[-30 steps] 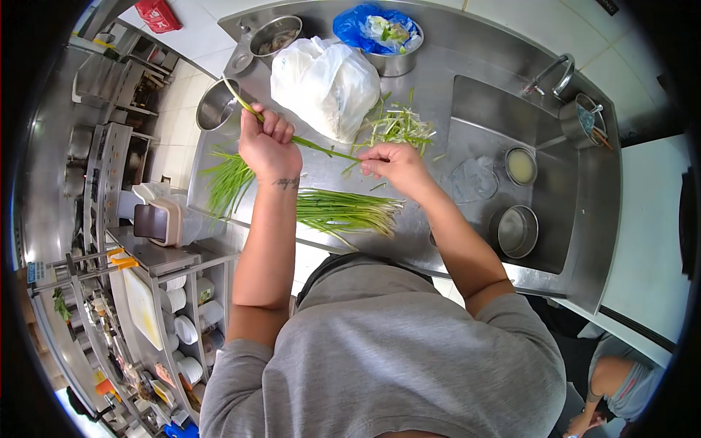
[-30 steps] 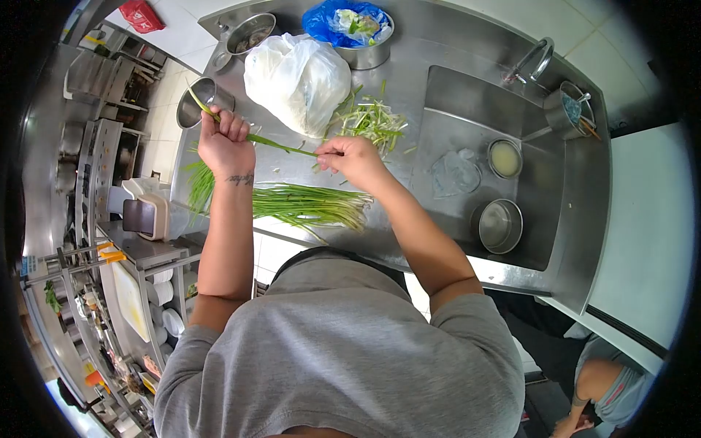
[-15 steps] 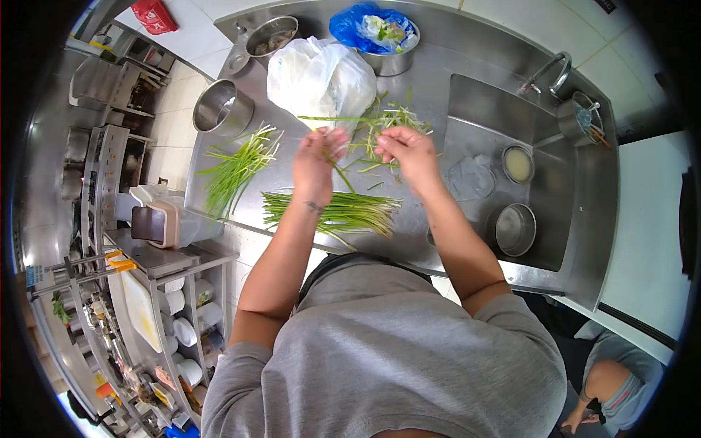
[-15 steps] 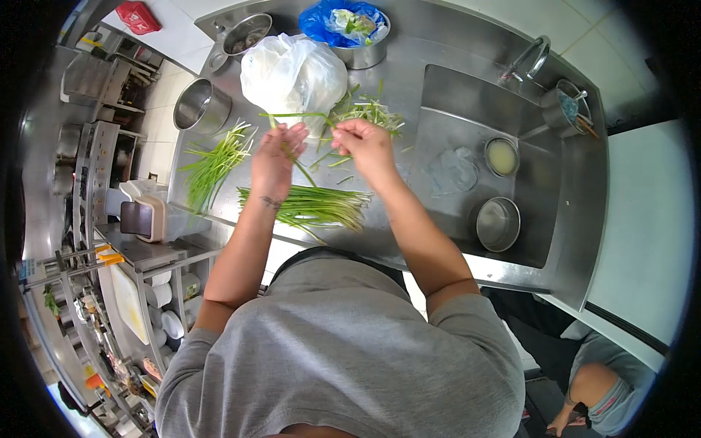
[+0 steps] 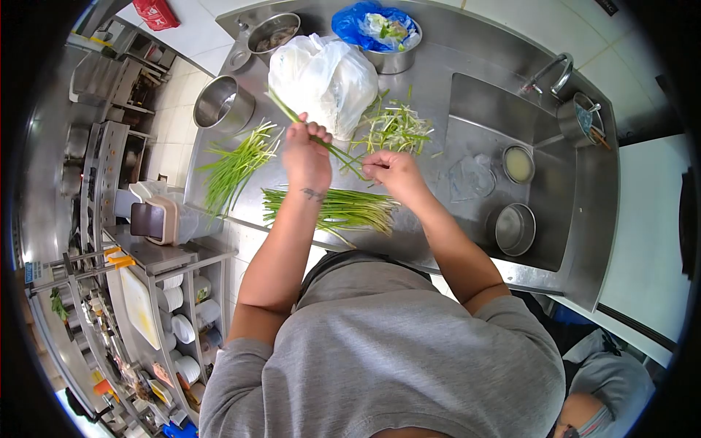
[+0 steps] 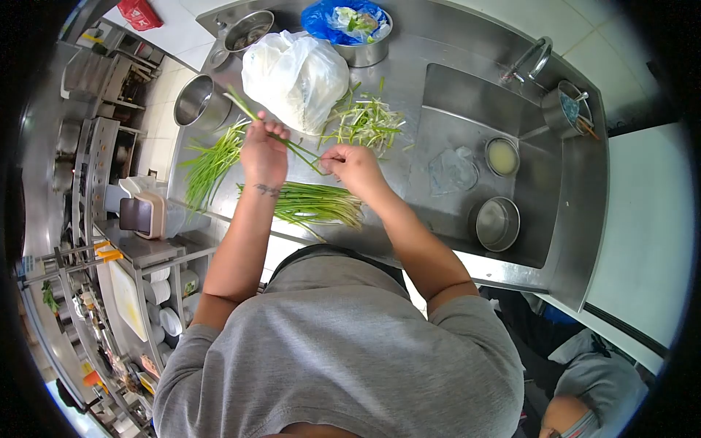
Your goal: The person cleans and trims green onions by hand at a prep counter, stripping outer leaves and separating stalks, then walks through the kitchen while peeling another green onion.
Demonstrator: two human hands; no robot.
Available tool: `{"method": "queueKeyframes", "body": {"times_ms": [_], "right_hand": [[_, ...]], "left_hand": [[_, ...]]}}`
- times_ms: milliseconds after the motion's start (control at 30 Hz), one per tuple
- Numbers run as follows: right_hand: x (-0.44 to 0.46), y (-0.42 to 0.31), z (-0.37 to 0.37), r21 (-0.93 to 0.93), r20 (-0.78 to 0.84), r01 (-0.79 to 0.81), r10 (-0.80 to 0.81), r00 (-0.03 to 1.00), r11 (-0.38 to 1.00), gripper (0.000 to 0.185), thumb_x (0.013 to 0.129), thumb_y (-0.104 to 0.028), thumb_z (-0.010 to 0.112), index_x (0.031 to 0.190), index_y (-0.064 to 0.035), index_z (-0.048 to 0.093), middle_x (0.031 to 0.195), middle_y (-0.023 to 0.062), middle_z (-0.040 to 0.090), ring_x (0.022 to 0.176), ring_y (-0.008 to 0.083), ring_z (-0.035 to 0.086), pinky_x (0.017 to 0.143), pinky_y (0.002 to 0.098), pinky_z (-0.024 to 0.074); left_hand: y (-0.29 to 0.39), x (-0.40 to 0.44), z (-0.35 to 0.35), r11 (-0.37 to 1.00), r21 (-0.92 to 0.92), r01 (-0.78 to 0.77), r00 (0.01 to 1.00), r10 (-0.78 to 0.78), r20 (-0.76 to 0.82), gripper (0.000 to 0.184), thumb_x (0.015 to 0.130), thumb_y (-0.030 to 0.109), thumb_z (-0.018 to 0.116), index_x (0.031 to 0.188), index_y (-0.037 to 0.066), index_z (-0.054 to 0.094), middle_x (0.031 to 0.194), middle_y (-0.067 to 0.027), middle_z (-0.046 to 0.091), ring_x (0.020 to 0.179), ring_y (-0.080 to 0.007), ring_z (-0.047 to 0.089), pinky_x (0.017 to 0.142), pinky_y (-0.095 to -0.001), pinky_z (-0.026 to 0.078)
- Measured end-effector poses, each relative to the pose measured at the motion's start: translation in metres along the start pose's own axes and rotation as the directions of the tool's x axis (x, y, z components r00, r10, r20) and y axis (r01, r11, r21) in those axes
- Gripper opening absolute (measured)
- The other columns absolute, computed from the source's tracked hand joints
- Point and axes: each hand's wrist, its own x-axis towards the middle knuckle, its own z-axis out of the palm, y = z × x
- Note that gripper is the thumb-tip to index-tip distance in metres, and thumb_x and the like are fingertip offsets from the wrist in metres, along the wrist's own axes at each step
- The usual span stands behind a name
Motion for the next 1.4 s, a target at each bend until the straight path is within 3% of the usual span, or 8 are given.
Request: {"method": "queueKeyframes", "body": {"times_ms": [267, 467, 800, 933, 1133, 1167, 1267, 1400], "right_hand": [[0.022, -0.012, -0.020, -0.496, -0.271, 0.271, -0.444, 0.854, 0.825, 0.016, 0.076, -0.013, 0.067, 0.089, -0.0042, 0.066, 0.079, 0.0095, 0.063, 0.068, 0.0201, 0.061, 0.064, 0.0307, 0.0472], [0.008, -0.051, 0.016, -0.430, 0.073, 0.332, -0.334, 0.940, 0.840, 0.015, 0.074, -0.014, 0.069, 0.083, -0.0032, 0.065, 0.078, 0.0096, 0.061, 0.071, 0.0214, 0.060, 0.065, 0.0312, 0.0465], [0.032, -0.029, -0.014, 0.167, -0.288, 0.160, -0.108, 0.952, 0.973, 0.006, 0.081, -0.004, 0.062, 0.087, -0.0038, 0.063, 0.073, -0.0017, 0.059, 0.059, 0.0060, 0.049, 0.058, 0.0207, 0.0416], [0.054, 0.011, -0.039, -0.778, -0.273, 0.159, -0.555, 0.786, 0.608, 0.017, 0.078, -0.008, 0.067, 0.093, -0.0019, 0.063, 0.080, 0.0045, 0.065, 0.071, 0.0093, 0.058, 0.067, 0.0244, 0.0469], [0.026, -0.024, 0.009, 0.030, 0.120, 0.139, -0.142, 0.983, 0.990, 0.023, 0.078, -0.010, 0.066, 0.100, -0.0036, 0.064, 0.085, 0.0053, 0.067, 0.071, 0.0125, 0.060, 0.069, 0.0250, 0.0478], [0.021, -0.029, 0.011, -0.135, 0.126, 0.156, -0.139, 0.982, 0.978, 0.017, 0.079, -0.009, 0.065, 0.095, -0.0027, 0.064, 0.083, 0.0044, 0.067, 0.069, 0.0119, 0.059, 0.067, 0.0249, 0.0476], [0.020, -0.023, 0.021, -0.270, -0.020, 0.227, -0.241, 0.970, 0.936, 0.012, 0.079, -0.007, 0.065, 0.089, -0.0009, 0.063, 0.078, 0.0036, 0.065, 0.067, 0.0094, 0.058, 0.063, 0.0237, 0.0467], [0.018, -0.029, 0.024, 0.116, -0.261, 0.266, -0.229, 0.938, 0.957, 0.008, 0.082, -0.008, 0.062, 0.087, -0.0011, 0.063, 0.074, 0.0022, 0.063, 0.067, 0.0085, 0.056, 0.064, 0.0223, 0.0455]], "left_hand": [[0.034, 0.013, -0.001, 0.974, -0.043, -0.221, 0.974, 0.223, 0.049, 0.012, 0.096, 0.013, 0.033, 0.096, 0.008, 0.044, 0.072, -0.0017, 0.040, 0.065, -0.0142, 0.039, 0.061, -0.0292, 0.036], [0.020, 0.007, 0.011, 0.961, -0.047, -0.271, 0.962, 0.272, 0.006, 0.010, 0.096, 0.013, 0.034, 0.096, 0.007, 0.043, 0.071, -0.0018, 0.039, 0.064, -0.0137, 0.037, 0.059, -0.0283, 0.035], [0.032, 0.007, 0.004, 0.959, -0.013, -0.283, 0.958, 0.282, -0.045, 0.010, 0.096, 0.014, 0.035, 0.093, 0.008, 0.043, 0.070, -0.0009, 0.038, 0.062, -0.0129, 0.036, 0.057, -0.0273, 0.034], [0.033, 0.006, 0.007, 0.967, -0.047, -0.250, 0.968, 0.249, -0.021, 0.009, 0.096, 0.013, 0.035, 0.093, 0.007, 0.042, 0.070, -0.0010, 0.039, 0.062, -0.0131, 0.036, 0.057, -0.0278, 0.034], [0.022, 0.002, 0.010, 0.973, -0.098, -0.211, 0.977, 0.211, -0.007, 0.008, 0.095, 0.013, 0.036, 0.093, 0.008, 0.042, 0.069, -0.0010, 0.039, 0.061, -0.0131, 0.037, 0.056, -0.0277, 0.034], [0.022, 0.002, 0.010, 0.972, -0.098, -0.215, 0.977, 0.214, -0.012, 0.008, 0.095, 0.013, 0.036, 0.092, 0.008, 0.042, 0.069, -0.0008, 0.039, 0.061, -0.0130, 0.037, 0.056, -0.0275, 0.034], [0.024, -0.001, 0.003, 0.969, -0.120, -0.218, 0.976, 0.219, -0.003, 0.010, 0.095, 0.013, 0.038, 0.093, 0.007, 0.045, 0.068, -0.0007, 0.038, 0.062, -0.0134, 0.036, 0.057, -0.0280, 0.034], [0.032, -0.005, -0.013, 0.984, -0.068, -0.168, 0.985, 0.164, -0.058, 0.010, 0.095, 0.014, 0.038, 0.093, 0.007, 0.045, 0.068, -0.0001, 0.038, 0.060, -0.0125, 0.035, 0.054, -0.0269, 0.033]]}}
